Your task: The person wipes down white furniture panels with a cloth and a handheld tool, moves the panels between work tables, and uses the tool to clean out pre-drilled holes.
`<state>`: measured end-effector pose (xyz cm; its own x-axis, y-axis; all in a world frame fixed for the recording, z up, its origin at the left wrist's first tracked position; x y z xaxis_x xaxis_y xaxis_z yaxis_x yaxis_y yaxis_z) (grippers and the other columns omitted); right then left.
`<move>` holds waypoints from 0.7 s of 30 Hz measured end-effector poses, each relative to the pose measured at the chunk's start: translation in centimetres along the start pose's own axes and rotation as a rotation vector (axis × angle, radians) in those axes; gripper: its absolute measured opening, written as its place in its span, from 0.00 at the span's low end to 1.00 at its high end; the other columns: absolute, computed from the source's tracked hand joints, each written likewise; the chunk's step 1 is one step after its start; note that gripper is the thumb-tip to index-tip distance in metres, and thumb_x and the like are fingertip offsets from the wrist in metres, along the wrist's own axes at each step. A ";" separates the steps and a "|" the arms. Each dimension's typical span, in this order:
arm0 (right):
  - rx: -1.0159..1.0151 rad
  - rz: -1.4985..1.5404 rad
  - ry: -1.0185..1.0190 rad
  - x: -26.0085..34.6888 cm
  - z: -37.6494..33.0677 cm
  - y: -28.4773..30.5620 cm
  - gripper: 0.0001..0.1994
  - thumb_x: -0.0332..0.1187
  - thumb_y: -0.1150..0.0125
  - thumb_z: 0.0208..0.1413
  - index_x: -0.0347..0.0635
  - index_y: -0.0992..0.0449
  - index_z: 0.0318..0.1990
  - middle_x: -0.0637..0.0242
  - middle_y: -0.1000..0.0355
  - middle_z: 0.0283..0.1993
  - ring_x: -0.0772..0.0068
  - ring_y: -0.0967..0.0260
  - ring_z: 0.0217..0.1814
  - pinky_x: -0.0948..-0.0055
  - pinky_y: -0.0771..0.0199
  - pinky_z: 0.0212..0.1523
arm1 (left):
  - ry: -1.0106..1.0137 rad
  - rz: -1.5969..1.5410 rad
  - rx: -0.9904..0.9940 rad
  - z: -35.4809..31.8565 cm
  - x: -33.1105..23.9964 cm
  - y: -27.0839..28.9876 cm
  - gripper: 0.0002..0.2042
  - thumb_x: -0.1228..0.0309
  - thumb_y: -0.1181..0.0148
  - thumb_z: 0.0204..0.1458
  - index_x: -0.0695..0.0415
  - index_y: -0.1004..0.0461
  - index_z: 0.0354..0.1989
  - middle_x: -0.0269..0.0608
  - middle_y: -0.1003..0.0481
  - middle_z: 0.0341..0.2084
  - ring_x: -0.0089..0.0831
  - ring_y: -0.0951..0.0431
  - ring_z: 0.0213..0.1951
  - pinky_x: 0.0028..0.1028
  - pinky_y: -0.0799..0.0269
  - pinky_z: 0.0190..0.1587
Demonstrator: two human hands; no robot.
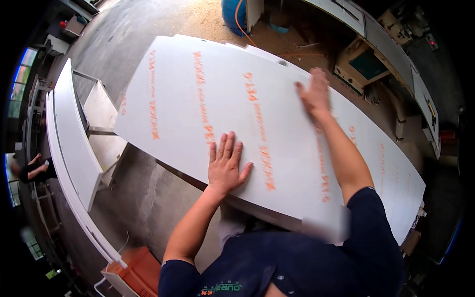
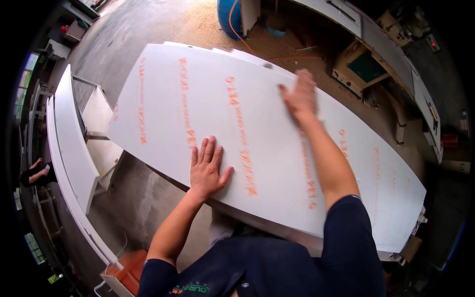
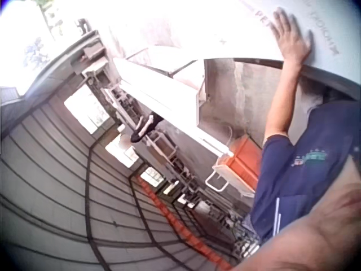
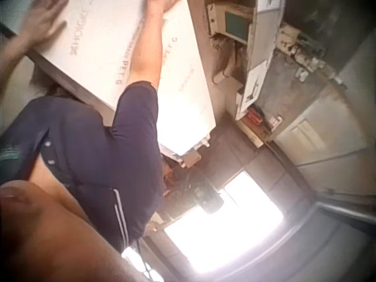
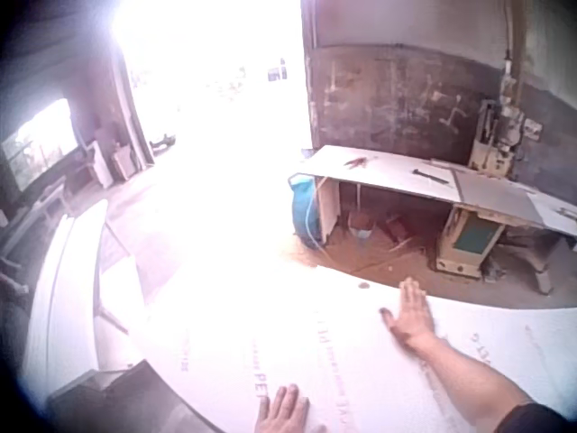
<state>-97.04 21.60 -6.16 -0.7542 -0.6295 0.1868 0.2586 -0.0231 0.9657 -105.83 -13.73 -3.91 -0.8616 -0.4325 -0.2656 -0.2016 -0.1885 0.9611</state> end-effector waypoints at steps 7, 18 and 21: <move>0.337 0.417 0.403 35.2 -1.8 -6.3 0.43 0.56 0.56 0.60 0.33 0.62 0.71 0.51 0.69 0.76 0.59 0.77 0.79 0.64 0.79 0.75 | 0.442 0.277 -0.071 2.3 28.5 4.4 0.32 0.51 0.56 0.59 0.64 0.43 0.65 0.51 0.52 0.70 0.43 0.57 0.71 0.46 0.62 0.70; 0.091 0.131 -0.150 9.5 -4.6 -2.2 0.40 0.55 0.50 0.58 0.42 0.54 0.71 0.53 0.61 0.75 0.53 0.68 0.77 0.58 0.68 0.74 | 0.686 0.310 -0.034 4.1 44.6 7.9 0.30 0.52 0.65 0.62 0.58 0.45 0.68 0.50 0.55 0.70 0.44 0.59 0.72 0.48 0.62 0.69; -0.185 -0.260 -0.678 -12.7 -11.8 2.1 0.32 0.48 0.51 0.61 0.39 0.46 0.67 0.45 0.52 0.71 0.47 0.59 0.74 0.58 0.60 0.72 | 0.538 0.261 -0.039 9.3 38.8 6.3 0.30 0.52 0.67 0.62 0.59 0.46 0.68 0.49 0.57 0.71 0.41 0.62 0.72 0.49 0.65 0.69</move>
<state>-79.77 20.41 -8.60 -0.9960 0.0292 0.0844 0.0732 -0.2736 0.9590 -144.86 -23.55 -7.47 -0.5219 -0.8524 -0.0315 0.0108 -0.0435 0.9990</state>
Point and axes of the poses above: each hand's wrist, its own z-axis towards the middle knuckle, its own y-axis out of the back of the hand, x = y × z, the point moved 3 cm from there along z, towards the middle knuckle
